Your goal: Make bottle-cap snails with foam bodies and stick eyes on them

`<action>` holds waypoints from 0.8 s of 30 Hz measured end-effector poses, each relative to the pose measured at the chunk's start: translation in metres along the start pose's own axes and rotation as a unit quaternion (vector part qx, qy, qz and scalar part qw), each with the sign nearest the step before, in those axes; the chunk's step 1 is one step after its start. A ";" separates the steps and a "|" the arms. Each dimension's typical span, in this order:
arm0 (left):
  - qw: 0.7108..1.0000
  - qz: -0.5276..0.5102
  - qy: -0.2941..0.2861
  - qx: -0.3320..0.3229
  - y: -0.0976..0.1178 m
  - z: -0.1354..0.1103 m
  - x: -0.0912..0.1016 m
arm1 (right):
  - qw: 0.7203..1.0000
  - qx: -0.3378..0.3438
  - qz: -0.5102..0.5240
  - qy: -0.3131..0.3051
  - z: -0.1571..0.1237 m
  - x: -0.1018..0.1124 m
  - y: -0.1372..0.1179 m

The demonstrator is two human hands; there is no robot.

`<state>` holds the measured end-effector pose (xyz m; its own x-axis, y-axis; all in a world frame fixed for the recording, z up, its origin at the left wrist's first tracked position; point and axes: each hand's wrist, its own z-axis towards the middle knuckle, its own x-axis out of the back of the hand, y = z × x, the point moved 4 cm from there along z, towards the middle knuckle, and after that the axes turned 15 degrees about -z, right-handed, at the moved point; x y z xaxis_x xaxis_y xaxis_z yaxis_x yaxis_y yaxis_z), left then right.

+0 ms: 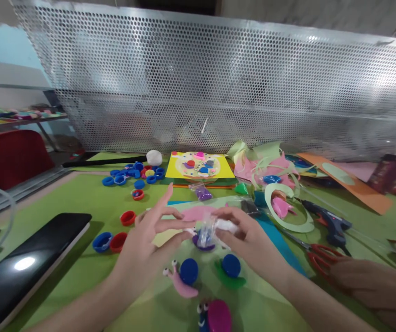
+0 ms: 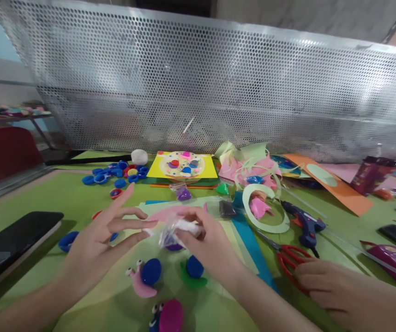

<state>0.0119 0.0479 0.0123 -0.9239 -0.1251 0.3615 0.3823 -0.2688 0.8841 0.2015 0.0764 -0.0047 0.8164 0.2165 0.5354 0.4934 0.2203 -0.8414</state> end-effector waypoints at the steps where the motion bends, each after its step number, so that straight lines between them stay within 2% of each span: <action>1: 1.000 -0.003 0.001 0.004 -0.002 0.000 0.000 | 1.000 -0.006 0.010 0.014 0.002 0.002 0.004; 5: 1.000 -0.019 -0.003 0.005 -0.006 0.001 -0.001 | 0.999 0.000 0.014 0.032 0.006 0.005 0.011; 10: 0.998 -0.044 -0.033 0.022 -0.008 0.000 -0.005 | 1.000 0.005 -0.011 0.020 0.004 0.004 0.005; 16: 0.996 -0.076 0.000 0.041 -0.007 -0.001 -0.005 | 0.999 -0.010 -0.040 0.036 0.003 0.007 0.006; 20: 0.990 -0.133 -0.045 0.030 -0.005 -0.002 -0.009 | 0.996 -0.015 -0.063 0.066 0.005 0.012 0.010; 24: 0.980 -0.175 -0.042 0.084 -0.009 0.002 -0.009 | 0.996 -0.016 -0.058 0.059 0.005 0.011 0.012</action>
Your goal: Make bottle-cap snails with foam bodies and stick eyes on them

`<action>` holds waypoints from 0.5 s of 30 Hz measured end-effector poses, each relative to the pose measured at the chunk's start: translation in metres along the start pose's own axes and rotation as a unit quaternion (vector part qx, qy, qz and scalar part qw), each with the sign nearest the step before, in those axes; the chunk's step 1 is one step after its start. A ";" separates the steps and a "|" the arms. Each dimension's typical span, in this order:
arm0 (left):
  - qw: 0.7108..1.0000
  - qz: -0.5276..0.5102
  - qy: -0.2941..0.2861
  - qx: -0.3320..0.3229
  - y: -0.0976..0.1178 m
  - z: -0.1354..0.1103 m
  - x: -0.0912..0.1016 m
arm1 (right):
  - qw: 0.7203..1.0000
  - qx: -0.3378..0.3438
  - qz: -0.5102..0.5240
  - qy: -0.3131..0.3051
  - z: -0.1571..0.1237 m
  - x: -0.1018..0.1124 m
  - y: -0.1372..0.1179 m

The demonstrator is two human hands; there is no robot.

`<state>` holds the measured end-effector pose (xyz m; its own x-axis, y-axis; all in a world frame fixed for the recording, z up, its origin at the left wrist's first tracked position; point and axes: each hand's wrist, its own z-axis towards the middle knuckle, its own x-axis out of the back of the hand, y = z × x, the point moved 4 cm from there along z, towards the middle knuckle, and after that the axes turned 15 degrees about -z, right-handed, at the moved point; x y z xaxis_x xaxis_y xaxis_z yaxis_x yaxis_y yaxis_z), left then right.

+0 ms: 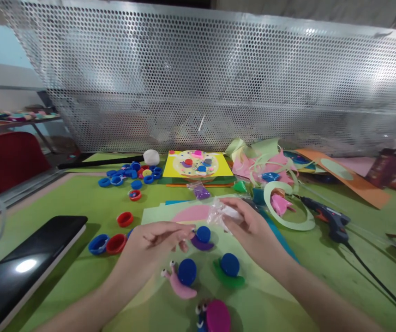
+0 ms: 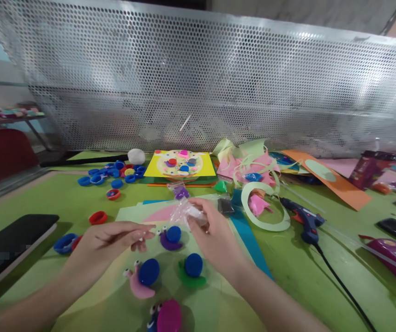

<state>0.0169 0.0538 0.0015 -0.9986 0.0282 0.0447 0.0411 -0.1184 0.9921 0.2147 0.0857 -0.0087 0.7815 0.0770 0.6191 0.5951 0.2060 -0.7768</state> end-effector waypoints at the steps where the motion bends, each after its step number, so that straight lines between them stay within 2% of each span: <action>1: 1.000 -0.003 0.006 0.008 0.000 0.001 0.001 | 1.000 0.001 0.002 -0.010 -0.001 -0.001 -0.001; 9: 0.996 0.066 0.021 -0.056 0.004 -0.002 0.000 | 0.993 0.069 -0.016 -0.097 -0.008 -0.010 -0.017; 11: 0.995 0.080 0.026 -0.057 0.003 -0.004 -0.001 | 0.991 0.079 -0.013 -0.112 -0.010 -0.013 -0.019; 15: 0.995 0.096 -0.005 -0.040 -0.001 -0.005 -0.005 | 0.985 0.095 -0.047 -0.134 -0.016 -0.019 -0.019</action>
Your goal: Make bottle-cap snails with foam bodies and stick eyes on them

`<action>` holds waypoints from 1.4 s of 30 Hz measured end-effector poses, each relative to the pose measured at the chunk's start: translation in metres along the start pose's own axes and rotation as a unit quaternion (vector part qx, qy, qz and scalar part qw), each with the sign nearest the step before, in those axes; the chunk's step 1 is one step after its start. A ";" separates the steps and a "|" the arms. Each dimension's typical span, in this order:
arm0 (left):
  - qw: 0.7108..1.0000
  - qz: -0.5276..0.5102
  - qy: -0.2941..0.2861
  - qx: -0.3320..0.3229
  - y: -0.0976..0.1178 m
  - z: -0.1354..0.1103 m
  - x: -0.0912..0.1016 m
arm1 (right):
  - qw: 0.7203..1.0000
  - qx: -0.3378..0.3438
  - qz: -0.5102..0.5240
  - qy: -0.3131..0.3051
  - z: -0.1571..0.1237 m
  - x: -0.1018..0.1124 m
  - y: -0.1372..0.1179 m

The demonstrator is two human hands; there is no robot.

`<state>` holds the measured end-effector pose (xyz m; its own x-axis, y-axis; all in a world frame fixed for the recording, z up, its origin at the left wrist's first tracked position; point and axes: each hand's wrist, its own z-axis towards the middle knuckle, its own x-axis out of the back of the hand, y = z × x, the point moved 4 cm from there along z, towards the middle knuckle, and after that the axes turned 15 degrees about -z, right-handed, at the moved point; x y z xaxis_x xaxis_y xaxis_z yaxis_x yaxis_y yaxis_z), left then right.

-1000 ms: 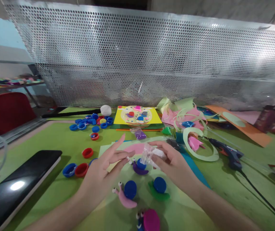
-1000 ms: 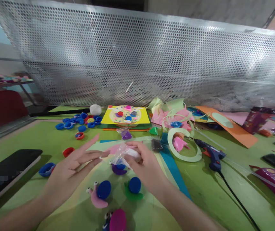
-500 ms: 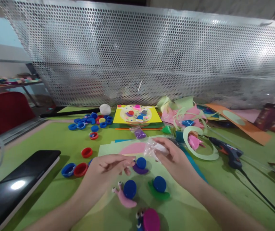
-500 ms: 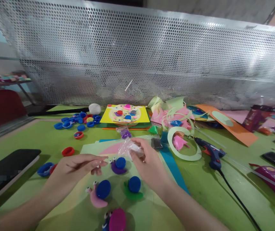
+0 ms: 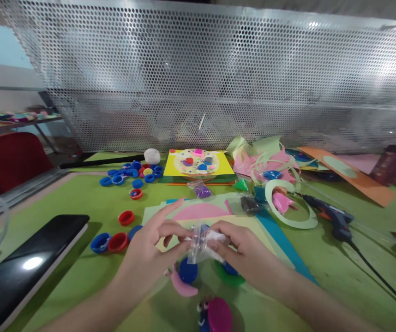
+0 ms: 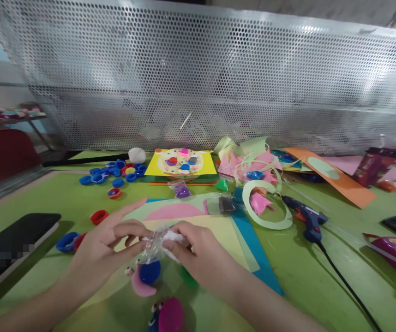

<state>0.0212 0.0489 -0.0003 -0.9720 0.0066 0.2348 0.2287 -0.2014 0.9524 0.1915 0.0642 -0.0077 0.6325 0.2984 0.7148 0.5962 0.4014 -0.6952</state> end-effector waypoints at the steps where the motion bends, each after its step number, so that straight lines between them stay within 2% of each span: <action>1: 1.000 0.001 -0.005 0.004 0.000 0.000 -0.001 | 1.000 0.005 -0.011 -0.006 -0.001 -0.001 -0.001; 6: 0.998 -0.037 0.009 0.043 0.001 -0.006 -0.008 | 0.999 0.039 -0.033 -0.007 -0.004 -0.003 -0.006; 8: 0.998 -0.034 0.022 0.039 0.002 -0.008 -0.008 | 0.998 0.048 -0.043 -0.002 -0.004 -0.004 -0.006; 12: 0.998 0.010 0.039 -0.038 0.003 -0.010 -0.008 | 0.998 0.041 -0.049 -0.007 -0.004 -0.007 -0.004; 17: 0.993 -0.007 0.034 -0.112 0.001 -0.016 -0.009 | 0.996 0.070 -0.048 -0.011 -0.007 -0.007 -0.010; 20: 0.987 -0.002 0.036 -0.155 0.006 -0.017 -0.007 | 0.994 0.084 -0.071 0.018 -0.007 -0.002 -0.011; 22: 0.986 -0.003 0.064 -0.155 0.010 -0.014 -0.002 | 0.993 0.058 -0.081 0.058 -0.005 0.005 -0.006; 24: 0.987 -0.019 0.103 -0.120 0.011 -0.009 0.005 | 0.989 0.016 -0.091 0.113 -0.002 0.016 0.005; 26: 0.990 -0.054 0.124 -0.043 0.008 -0.003 0.010 | 0.981 -0.019 -0.093 0.168 0.003 0.028 0.016; 29: 0.982 -0.150 0.085 0.083 0.001 0.003 0.006 | 0.967 -0.054 -0.114 0.220 0.009 0.039 0.032; 31: 0.968 -0.210 0.050 0.130 -0.003 0.005 0.002 | 0.956 -0.062 -0.169 0.230 0.012 0.041 0.038; 35: 0.954 -0.246 0.032 0.166 -0.008 0.005 -0.001 | 0.941 -0.060 -0.245 0.228 0.014 0.038 0.046; 42: 0.958 -0.225 0.021 0.175 -0.019 0.003 0.003 | 0.907 -0.065 -0.319 0.266 0.016 0.037 0.052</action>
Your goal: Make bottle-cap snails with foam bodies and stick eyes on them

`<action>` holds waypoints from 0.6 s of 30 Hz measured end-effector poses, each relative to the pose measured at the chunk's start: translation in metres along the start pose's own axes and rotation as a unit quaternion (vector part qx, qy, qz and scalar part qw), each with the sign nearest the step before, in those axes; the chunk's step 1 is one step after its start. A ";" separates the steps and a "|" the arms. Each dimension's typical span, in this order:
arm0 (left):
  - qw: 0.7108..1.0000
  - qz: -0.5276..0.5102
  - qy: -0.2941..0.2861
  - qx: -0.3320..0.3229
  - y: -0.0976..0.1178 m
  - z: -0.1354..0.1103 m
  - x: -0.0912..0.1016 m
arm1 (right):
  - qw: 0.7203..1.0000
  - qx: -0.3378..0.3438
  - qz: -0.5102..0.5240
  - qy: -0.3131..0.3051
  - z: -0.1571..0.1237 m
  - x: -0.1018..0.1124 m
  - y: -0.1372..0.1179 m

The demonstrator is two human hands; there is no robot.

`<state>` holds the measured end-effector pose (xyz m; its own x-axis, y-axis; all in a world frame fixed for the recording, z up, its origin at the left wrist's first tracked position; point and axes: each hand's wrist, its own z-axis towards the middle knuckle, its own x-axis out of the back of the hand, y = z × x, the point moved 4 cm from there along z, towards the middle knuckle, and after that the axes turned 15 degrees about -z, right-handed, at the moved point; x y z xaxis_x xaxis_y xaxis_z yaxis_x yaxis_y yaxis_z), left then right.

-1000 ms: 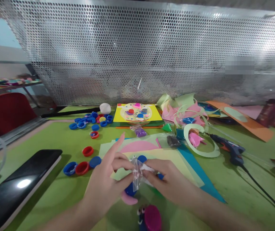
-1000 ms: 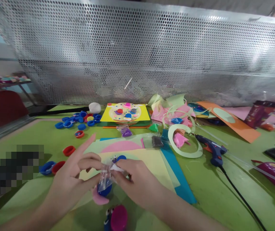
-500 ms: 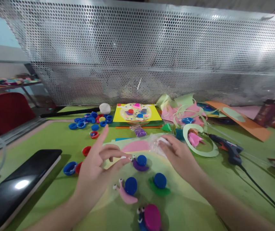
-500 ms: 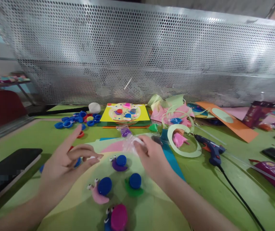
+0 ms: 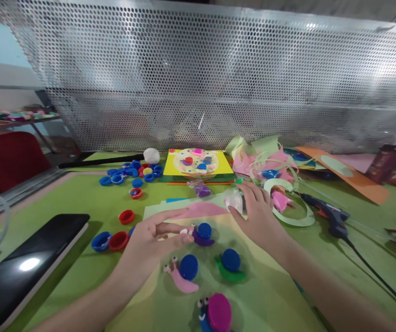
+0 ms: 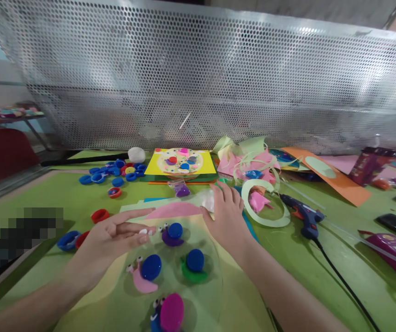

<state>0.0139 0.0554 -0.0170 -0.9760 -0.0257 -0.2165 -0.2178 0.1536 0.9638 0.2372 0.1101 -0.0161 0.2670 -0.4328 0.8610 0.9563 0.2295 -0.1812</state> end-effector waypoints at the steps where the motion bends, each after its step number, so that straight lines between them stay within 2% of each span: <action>1: 1.000 -0.001 -0.003 -0.002 -0.001 0.001 0.000 | 1.000 0.011 -0.013 0.009 -0.001 0.001 -0.003; 5: 1.000 -0.008 -0.010 -0.012 -0.002 0.003 -0.003 | 0.996 0.067 -0.052 0.018 -0.009 0.004 -0.017; 10: 0.999 -0.024 -0.040 -0.024 0.005 0.001 -0.008 | 0.995 0.084 -0.058 -0.003 -0.015 0.005 -0.024; 14: 0.998 -0.017 -0.043 -0.034 0.006 -0.002 -0.007 | 0.994 0.097 -0.042 0.004 -0.017 0.010 -0.027; 18: 0.999 0.009 -0.032 -0.021 0.002 -0.004 -0.004 | 0.987 0.163 0.014 0.000 -0.023 0.023 -0.041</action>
<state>0.0178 0.0516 -0.0133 -0.9773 0.0393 -0.2081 -0.2027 0.1121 0.9728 0.2071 0.0711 0.0001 0.2930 -0.4218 0.8580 0.8596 0.5091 -0.0433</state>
